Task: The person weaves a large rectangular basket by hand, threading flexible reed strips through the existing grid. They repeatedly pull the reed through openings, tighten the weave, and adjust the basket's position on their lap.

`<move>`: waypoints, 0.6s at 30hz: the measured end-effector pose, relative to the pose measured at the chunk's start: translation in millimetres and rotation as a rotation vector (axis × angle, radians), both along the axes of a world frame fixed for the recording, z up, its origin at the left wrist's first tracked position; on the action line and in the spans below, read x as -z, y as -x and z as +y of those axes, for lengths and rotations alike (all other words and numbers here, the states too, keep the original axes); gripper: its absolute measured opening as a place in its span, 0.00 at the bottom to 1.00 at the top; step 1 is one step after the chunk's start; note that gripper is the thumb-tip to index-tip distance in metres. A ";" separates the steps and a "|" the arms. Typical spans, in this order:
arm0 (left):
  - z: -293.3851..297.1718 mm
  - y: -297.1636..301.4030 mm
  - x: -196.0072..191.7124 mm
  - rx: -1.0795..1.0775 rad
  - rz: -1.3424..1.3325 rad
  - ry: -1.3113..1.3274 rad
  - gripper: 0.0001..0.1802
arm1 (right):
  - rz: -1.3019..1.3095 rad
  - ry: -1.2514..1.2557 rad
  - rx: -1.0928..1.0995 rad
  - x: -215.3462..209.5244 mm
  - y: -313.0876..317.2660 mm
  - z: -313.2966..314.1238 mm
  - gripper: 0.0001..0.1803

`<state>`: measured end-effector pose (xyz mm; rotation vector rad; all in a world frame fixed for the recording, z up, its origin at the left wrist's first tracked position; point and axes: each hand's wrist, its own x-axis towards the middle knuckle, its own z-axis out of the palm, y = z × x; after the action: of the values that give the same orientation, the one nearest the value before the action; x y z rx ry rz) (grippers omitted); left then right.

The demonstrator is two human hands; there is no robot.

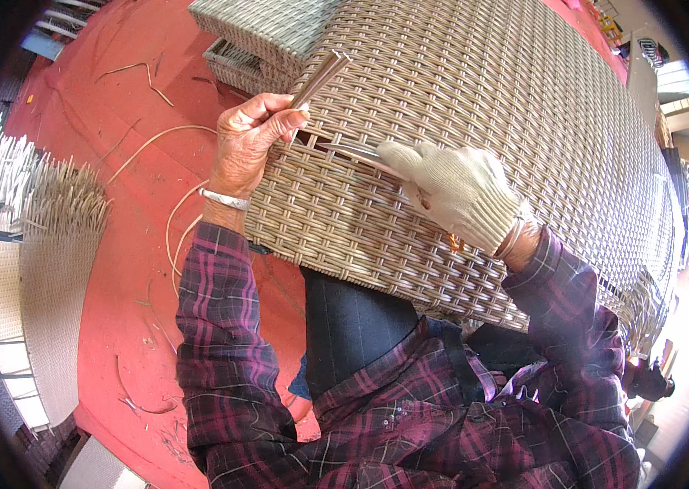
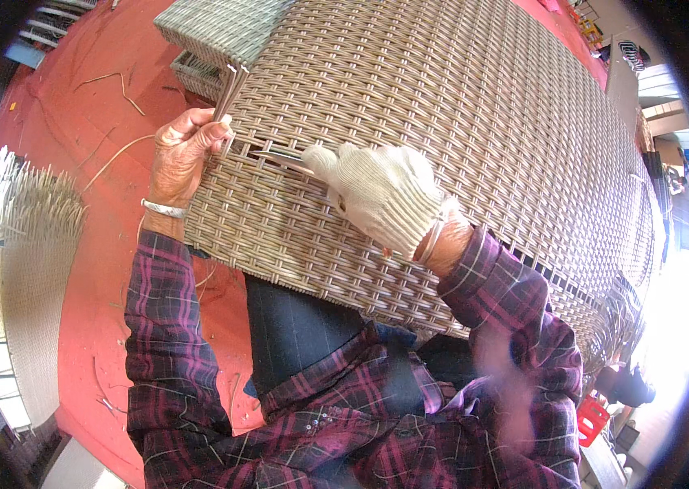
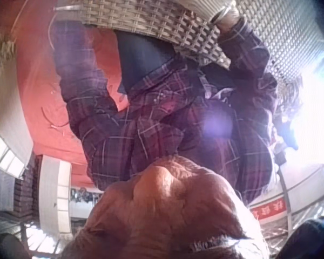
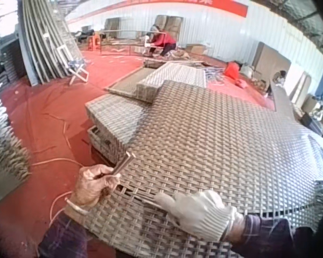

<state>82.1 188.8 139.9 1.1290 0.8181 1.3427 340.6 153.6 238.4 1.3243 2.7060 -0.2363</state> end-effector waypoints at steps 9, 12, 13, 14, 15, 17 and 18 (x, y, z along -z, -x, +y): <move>-20.4 9.4 -16.2 -0.008 0.264 -0.095 0.09 | -0.178 -0.081 -0.092 -19.7 21.5 9.9 0.16; -22.2 17.5 -28.6 -0.029 0.465 -0.056 0.07 | -0.230 -0.139 -0.119 -26.7 24.7 11.1 0.14; -22.0 20.0 -31.4 -0.020 0.521 -0.047 0.07 | -0.233 -0.176 -0.125 -27.0 26.2 11.0 0.13; -21.5 22.4 -33.3 -0.035 0.595 -0.080 0.06 | -0.217 -0.191 -0.119 -25.2 29.2 10.3 0.10; -20.8 25.0 -34.6 -0.050 0.668 -0.113 0.06 | -0.247 -0.192 -0.103 -22.7 32.4 10.4 0.10; -20.2 30.5 -35.4 -0.048 0.732 -0.115 0.06 | -0.307 -0.161 -0.076 -14.2 39.3 12.3 0.09; -20.2 33.3 -35.2 -0.030 0.722 -0.083 0.06 | -0.236 -0.176 -0.058 -6.5 45.0 12.2 0.08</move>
<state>48.8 168.5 175.1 1.7079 1.3013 0.9884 295.6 165.8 244.9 1.2248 2.6069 0.1580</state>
